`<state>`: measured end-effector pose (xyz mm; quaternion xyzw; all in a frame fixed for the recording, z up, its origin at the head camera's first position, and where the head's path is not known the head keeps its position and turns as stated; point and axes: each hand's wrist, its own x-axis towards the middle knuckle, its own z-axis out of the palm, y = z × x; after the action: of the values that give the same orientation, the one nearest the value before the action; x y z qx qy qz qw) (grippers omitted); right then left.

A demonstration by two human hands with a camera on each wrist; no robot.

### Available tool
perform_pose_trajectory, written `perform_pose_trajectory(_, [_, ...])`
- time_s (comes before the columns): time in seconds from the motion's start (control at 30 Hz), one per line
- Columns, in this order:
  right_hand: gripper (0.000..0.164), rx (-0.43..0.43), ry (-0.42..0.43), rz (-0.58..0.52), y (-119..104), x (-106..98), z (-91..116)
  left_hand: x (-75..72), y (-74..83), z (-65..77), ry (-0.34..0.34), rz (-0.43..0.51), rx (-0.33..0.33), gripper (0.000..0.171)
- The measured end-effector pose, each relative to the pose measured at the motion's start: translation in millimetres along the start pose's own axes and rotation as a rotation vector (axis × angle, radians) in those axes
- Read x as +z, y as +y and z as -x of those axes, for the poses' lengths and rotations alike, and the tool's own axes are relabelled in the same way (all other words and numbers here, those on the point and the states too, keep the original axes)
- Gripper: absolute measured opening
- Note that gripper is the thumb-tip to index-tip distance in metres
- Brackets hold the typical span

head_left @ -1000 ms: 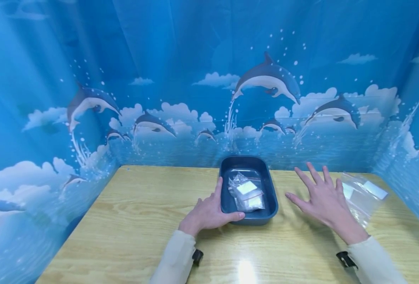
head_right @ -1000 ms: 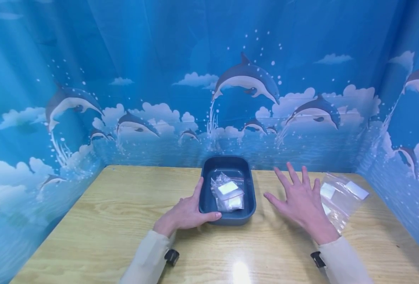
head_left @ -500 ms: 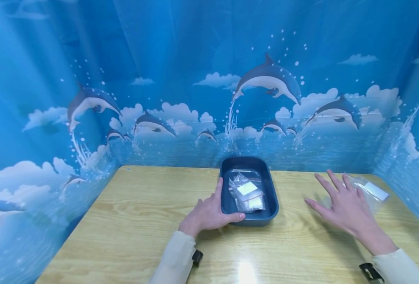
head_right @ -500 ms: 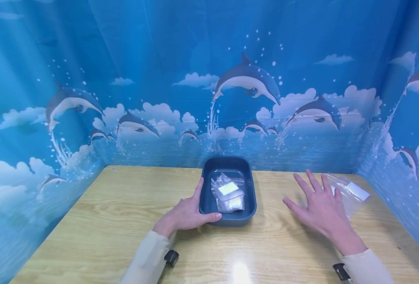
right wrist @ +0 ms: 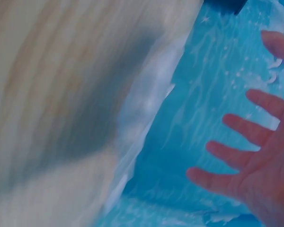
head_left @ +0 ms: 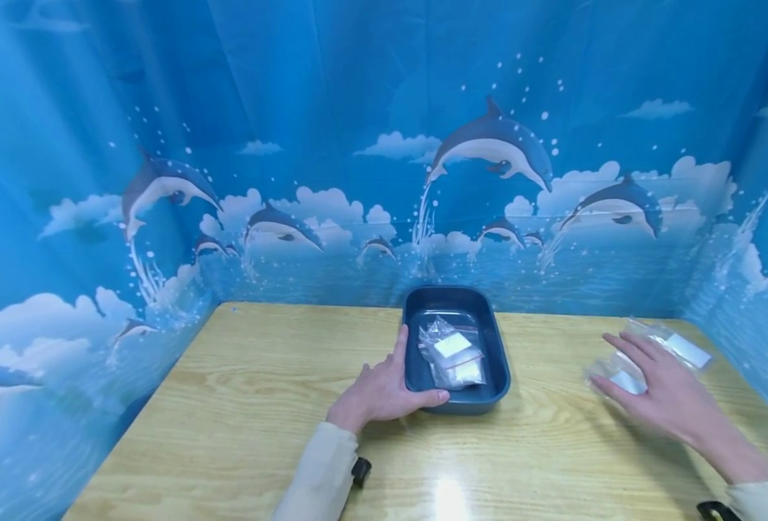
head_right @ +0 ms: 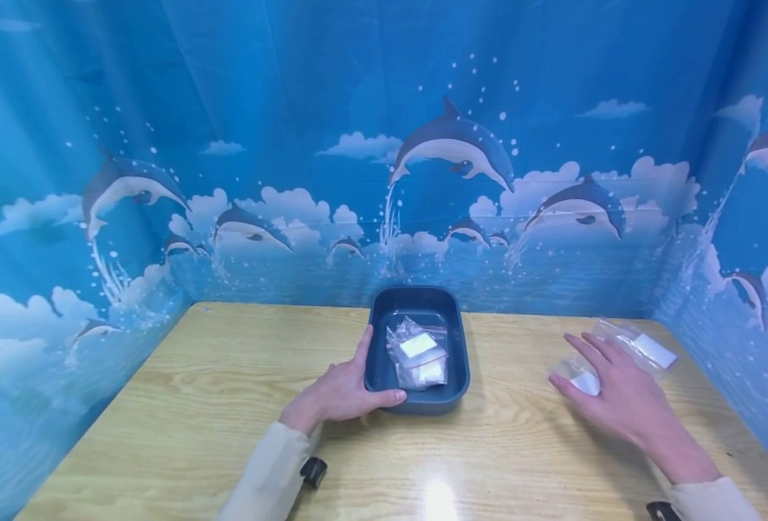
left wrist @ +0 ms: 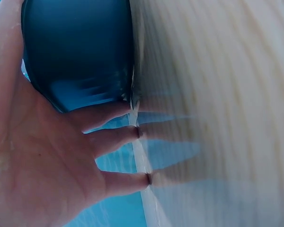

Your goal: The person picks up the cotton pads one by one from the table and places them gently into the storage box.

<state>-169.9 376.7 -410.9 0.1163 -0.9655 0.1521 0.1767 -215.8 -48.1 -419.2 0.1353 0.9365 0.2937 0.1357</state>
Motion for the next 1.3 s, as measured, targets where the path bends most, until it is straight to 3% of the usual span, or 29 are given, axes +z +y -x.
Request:
perform_pose_trajectory(0.33, [0.063, -0.012, 0.025, -0.151, 33, 0, 17, 0.4, -0.1, -0.4, 0.007, -0.005, 0.010, 0.132])
perform_pose_trajectory(0.53, [0.057, 0.044, -0.047, -0.178, 48, 1, 22, 0.1, -1.1, -1.0, 0.016, -0.006, 0.024, 0.133])
perform_pose_trajectory(0.87, [0.042, 0.112, -0.147, -0.413, 68, -2, 19, -0.5, -0.7, -1.7, 0.018, -0.012, 0.026, 0.133])
perform_pose_trajectory(1.17, [0.052, 0.169, -0.352, -0.315, 74, -4, 12, -1.7, 0.3, -0.9, 0.017, -0.001, 0.031, 0.132])
perform_pose_trajectory(1.3, [0.055, 0.156, -0.380, -0.279, 74, -1, 12, -1.5, 0.4, -1.0, 0.017, 0.002, 0.033, 0.132])
